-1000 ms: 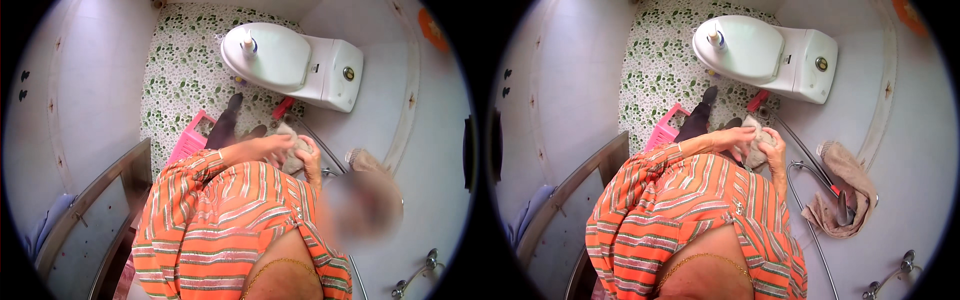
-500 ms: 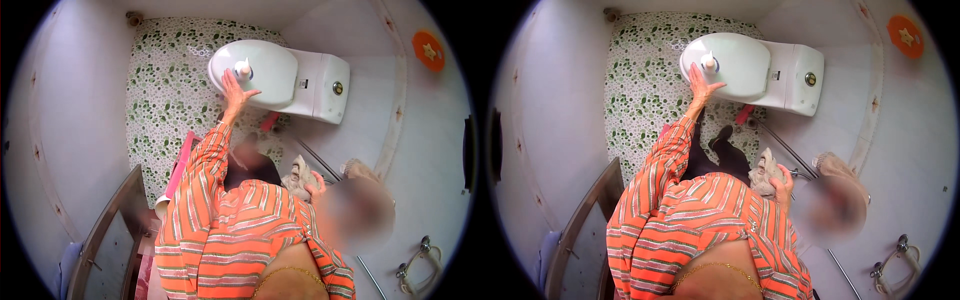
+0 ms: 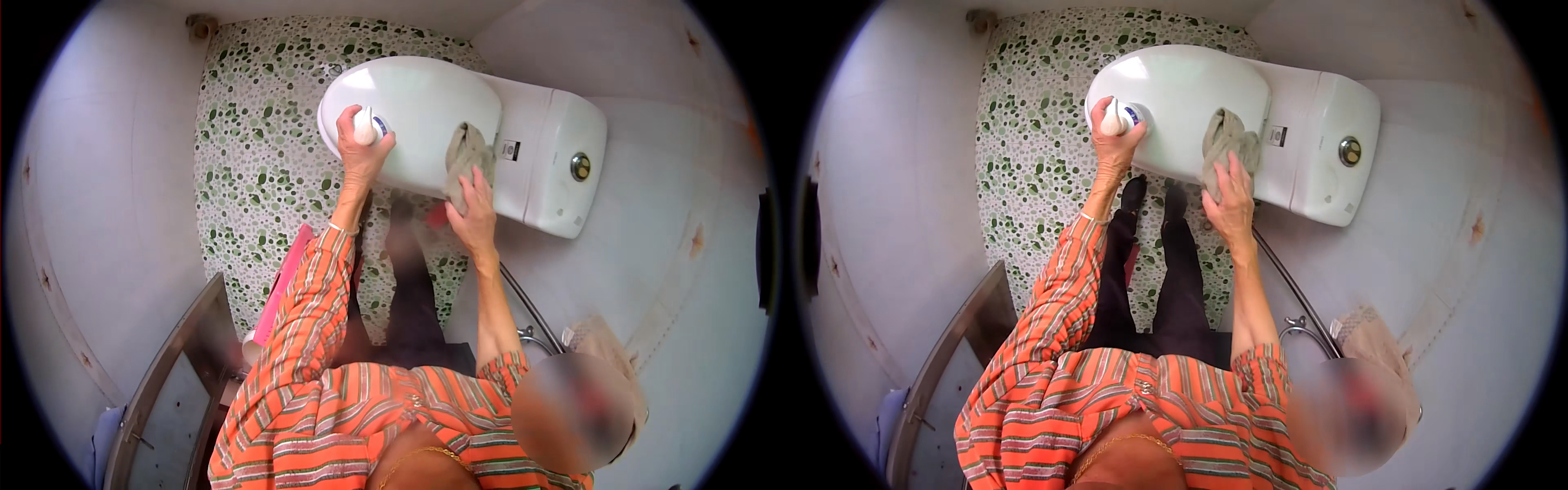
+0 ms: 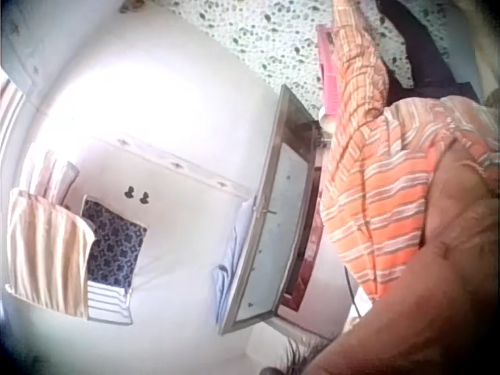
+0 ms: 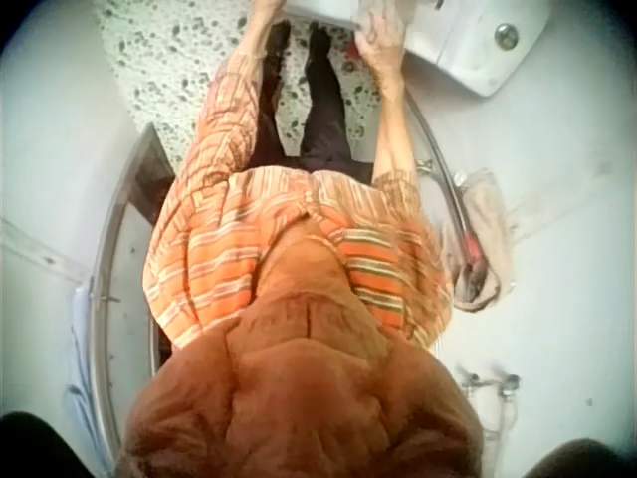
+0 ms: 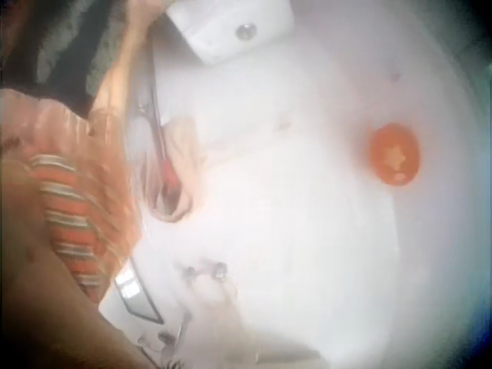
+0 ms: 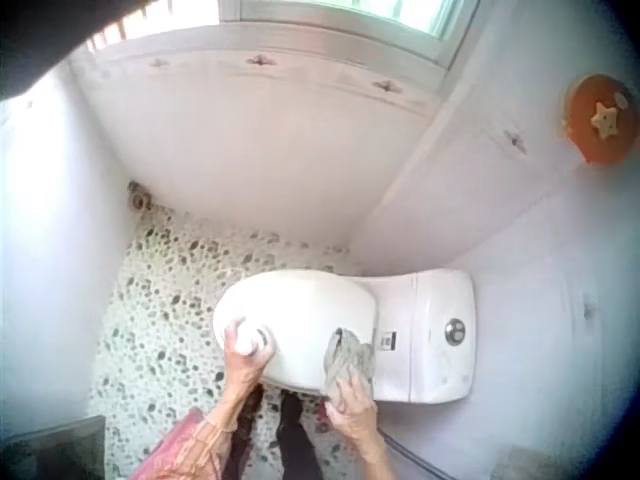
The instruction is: The person cleans a bathroom by wiping a wall-mounted water heater and its pipes with a cloth, then wipes the toilet tank and seat, followed by the sink basin and the inside of a bathroom cabinet.
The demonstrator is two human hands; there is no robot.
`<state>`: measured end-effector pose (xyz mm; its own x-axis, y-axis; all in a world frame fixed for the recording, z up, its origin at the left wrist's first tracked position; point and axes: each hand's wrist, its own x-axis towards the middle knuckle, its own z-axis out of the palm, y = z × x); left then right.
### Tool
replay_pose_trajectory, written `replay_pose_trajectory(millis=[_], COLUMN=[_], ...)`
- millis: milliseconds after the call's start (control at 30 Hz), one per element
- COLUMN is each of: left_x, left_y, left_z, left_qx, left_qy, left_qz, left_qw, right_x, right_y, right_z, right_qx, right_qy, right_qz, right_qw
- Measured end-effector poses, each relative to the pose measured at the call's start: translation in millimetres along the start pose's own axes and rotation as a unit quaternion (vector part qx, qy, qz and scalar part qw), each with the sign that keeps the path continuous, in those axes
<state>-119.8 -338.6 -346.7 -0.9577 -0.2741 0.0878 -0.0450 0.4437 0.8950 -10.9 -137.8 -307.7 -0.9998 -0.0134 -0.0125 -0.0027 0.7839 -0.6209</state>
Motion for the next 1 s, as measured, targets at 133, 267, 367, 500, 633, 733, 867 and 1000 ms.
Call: replay_pose_trajectory(millis=[133,267,367,500,633,733,867,1000], left_x=[-6,-15,-24,-58,-103,-139,-179,-222], left_y=[1,-4,-7,-20,-10,-11,-6,-16], left_z=[-11,-36,-62,-88,-134,-163,-190,-211], left_qx=[0.011,0.047,-0.065,-0.066,0.026,0.043,0.084,0.130], left_qy=[-0.052,-0.011,-0.022,0.031,0.007,0.000,-0.027,-0.029], left_qz=[-0.021,0.019,-0.094,-0.051,-0.105,-0.137,-0.136,-0.078], left_qw=[0.998,0.999,0.993,0.996,0.994,0.990,0.987,0.988], right_x=[14,26,43,81,149,200,236,216], right_y=[44,45,52,64,64,49,5,-28], right_z=[64,100,110,109,106,115,143,162], right_qx=[-0.004,-0.075,-0.162,-0.192,-0.205,-0.207,-0.241,-0.209], right_qy=[-0.095,-0.046,-0.010,0.041,0.020,-0.041,-0.172,-0.211], right_qz=[0.158,0.240,0.263,0.191,0.101,0.017,-0.139,-0.350], right_qw=[0.983,0.967,0.951,0.962,0.973,0.977,0.945,0.888])
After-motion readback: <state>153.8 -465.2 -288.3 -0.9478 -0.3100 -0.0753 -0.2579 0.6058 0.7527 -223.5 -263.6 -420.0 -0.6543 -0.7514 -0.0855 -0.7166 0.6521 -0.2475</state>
